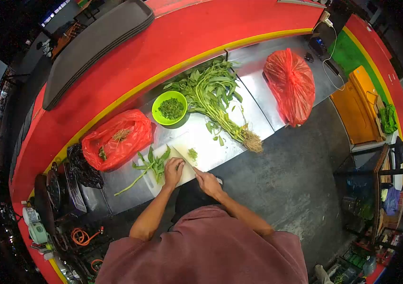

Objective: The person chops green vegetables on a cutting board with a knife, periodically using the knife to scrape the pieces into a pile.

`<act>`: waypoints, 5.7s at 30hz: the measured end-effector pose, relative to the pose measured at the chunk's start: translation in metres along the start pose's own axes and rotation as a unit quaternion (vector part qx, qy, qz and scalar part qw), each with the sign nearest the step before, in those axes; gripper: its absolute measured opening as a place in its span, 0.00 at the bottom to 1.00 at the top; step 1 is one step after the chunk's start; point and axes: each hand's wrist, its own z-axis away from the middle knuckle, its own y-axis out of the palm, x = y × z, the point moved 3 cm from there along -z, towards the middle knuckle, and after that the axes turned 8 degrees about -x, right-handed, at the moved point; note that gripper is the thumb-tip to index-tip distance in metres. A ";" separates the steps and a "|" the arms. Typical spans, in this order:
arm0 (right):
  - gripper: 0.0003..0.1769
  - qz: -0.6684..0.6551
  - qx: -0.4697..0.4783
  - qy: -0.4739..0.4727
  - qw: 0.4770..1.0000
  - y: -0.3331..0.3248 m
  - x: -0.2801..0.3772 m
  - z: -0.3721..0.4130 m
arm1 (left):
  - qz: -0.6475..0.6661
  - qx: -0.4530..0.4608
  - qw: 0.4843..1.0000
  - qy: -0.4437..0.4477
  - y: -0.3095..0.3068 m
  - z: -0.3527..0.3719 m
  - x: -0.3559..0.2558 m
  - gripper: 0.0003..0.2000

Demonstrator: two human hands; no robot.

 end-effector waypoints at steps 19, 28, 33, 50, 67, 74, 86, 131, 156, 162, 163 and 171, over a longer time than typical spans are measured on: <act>0.23 0.017 0.023 0.053 0.998 -0.003 0.021 -0.008 | -0.003 -0.021 1.000 0.022 -0.001 0.004 -0.003 0.06; 0.23 -0.044 -0.019 0.001 0.999 0.018 0.001 -0.023 | 0.010 -0.025 0.999 0.022 0.000 0.006 0.002 0.05; 0.23 -0.025 -0.006 0.017 1.000 0.006 0.007 -0.012 | -0.002 -0.011 1.000 0.000 0.000 0.006 0.000 0.05; 0.23 0.006 -0.019 -0.018 1.000 0.014 -0.006 -0.009 | -0.004 -0.024 1.000 0.008 -0.002 0.011 0.000 0.07; 0.23 0.024 0.036 0.055 0.998 0.012 0.013 -0.022 | 0.018 -0.023 1.000 0.002 -0.003 0.010 -0.003 0.06; 0.23 -0.027 -0.010 0.021 0.999 0.014 0.005 -0.008 | 0.012 -0.037 0.999 -0.003 0.000 0.012 -0.004 0.06; 0.22 -0.017 0.006 0.027 0.999 0.026 0.006 -0.022 | -0.021 -0.038 0.999 0.026 -0.004 0.020 -0.011 0.07; 0.23 0.010 0.002 0.035 0.999 0.015 0.007 -0.011 | -0.020 -0.022 0.999 0.020 0.001 0.012 -0.001 0.06; 0.23 -0.016 -0.015 0.016 1.000 0.026 0.011 -0.022 | 0.000 -0.044 0.999 -0.008 0.004 0.018 0.000 0.06; 0.23 0.030 -0.006 0.003 1.000 0.023 0.006 -0.021 | 0.025 -0.045 0.998 -0.031 0.001 0.019 -0.003 0.05; 0.23 0.029 -0.009 0.003 1.000 0.024 0.008 -0.025 | 0.029 -0.040 0.998 -0.032 0.002 0.017 -0.003 0.05; 0.23 0.038 -0.001 -0.001 0.999 0.022 0.000 -0.025 | 0.016 -0.038 0.999 -0.034 0.004 0.019 0.000 0.06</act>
